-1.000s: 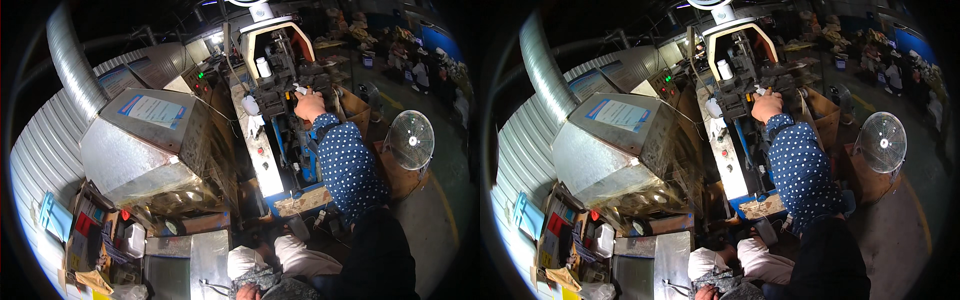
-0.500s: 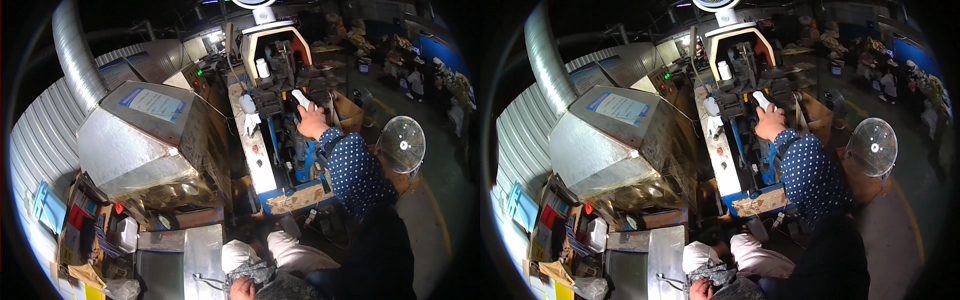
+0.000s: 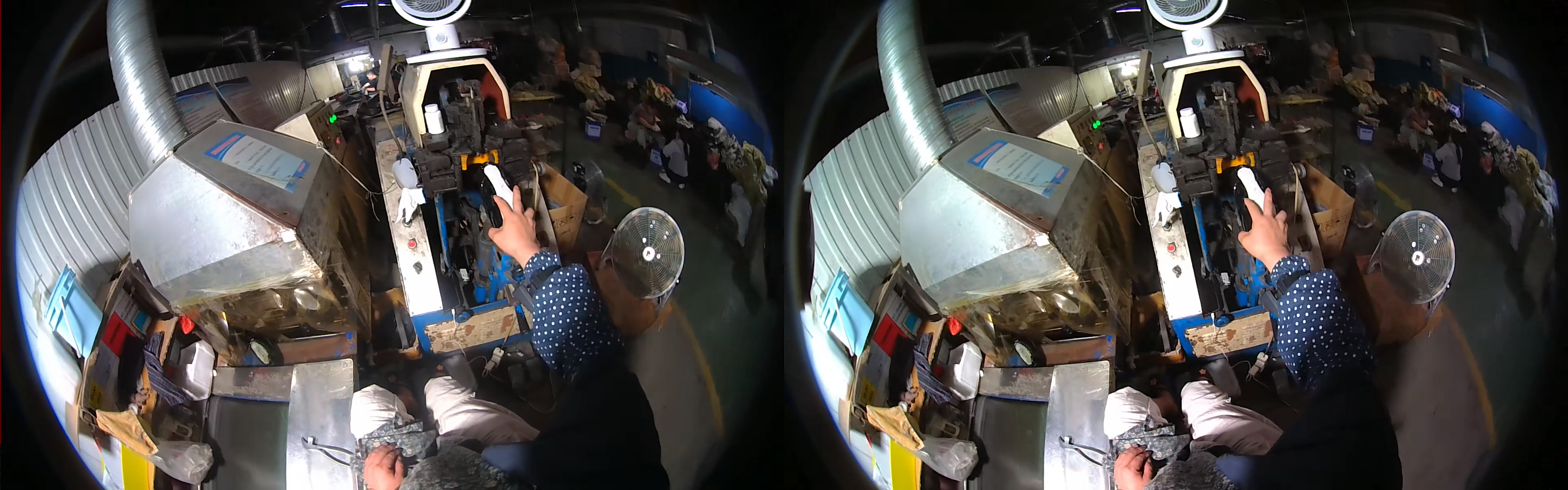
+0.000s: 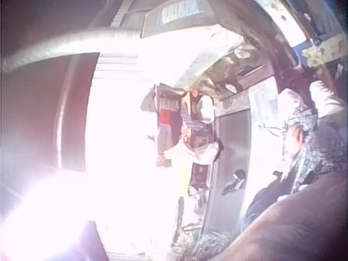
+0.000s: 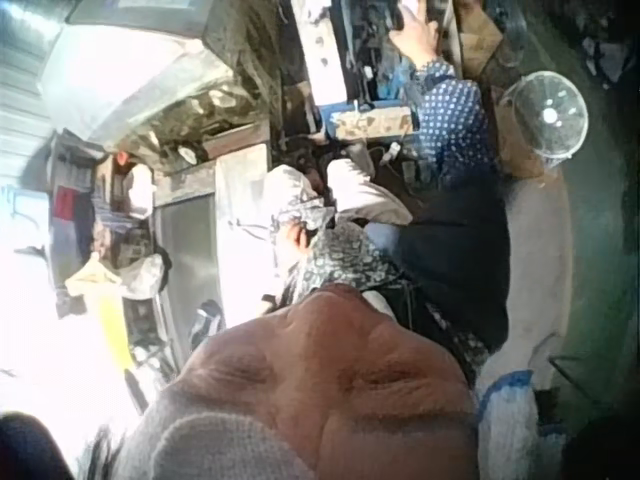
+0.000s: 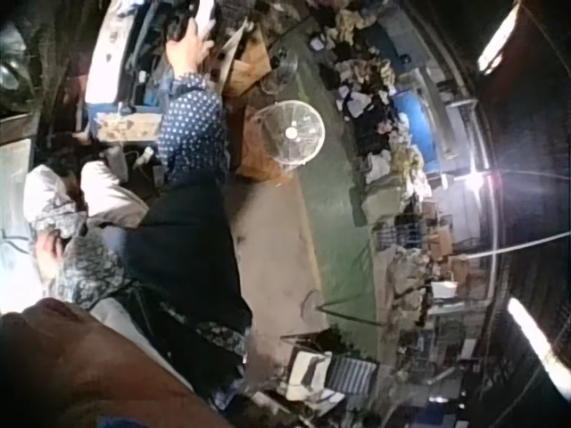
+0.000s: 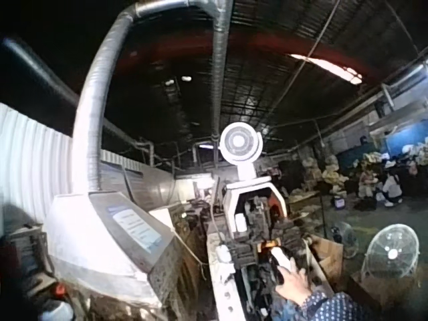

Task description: Operating a toe lasting machine to shape the front of the shoe upper over a last.

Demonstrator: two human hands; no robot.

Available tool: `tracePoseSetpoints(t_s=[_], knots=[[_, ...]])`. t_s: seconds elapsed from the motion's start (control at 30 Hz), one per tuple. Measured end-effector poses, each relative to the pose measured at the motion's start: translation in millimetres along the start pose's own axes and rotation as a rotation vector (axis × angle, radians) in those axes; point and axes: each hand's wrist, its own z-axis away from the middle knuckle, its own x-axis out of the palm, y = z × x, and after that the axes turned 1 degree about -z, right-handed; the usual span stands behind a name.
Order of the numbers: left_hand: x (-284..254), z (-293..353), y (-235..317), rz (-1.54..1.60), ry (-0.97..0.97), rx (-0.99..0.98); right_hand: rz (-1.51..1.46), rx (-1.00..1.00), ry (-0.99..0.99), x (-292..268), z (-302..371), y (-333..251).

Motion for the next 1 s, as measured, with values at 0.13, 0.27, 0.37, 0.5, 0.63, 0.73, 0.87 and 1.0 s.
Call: tracePoseSetpoints(t_s=[0.13,0.27,0.37,0.5,0.63,0.73,0.87,1.0], knots=[[-8.3,4.6,-3.9,0.035,-0.063,-0.032,-0.064,-0.235,0.225,13.1,27.2,7.7],[-14.9,-8.1,-20.7,0.307,-0.021,-0.157,-0.358,-0.395,0.239,17.1,91.6,-14.0],[-37.4,-36.4,-18.5,0.500,-0.138,-0.516,-0.662,-0.507,0.104,21.8,170.6,-53.0],[-30.6,-89.5,-13.6,0.968,0.213,-0.430,-0.926,-0.699,-0.102,22.1,282.0,-107.1],[-60.2,-121.7,-12.0,1.428,0.622,-0.787,-0.999,-0.871,-0.661,8.1,342.4,-143.5],[-77.7,-66.5,-54.2,1.052,0.295,-0.791,-1.366,-0.472,-1.129,25.4,338.2,-145.7],[-93.6,-50.9,8.5,0.432,-0.256,-0.590,-1.350,0.215,-1.911,52.9,328.5,-129.5],[-112.6,-29.1,14.7,0.636,-0.303,-0.434,-1.267,0.469,-1.820,59.0,370.4,-103.3]])
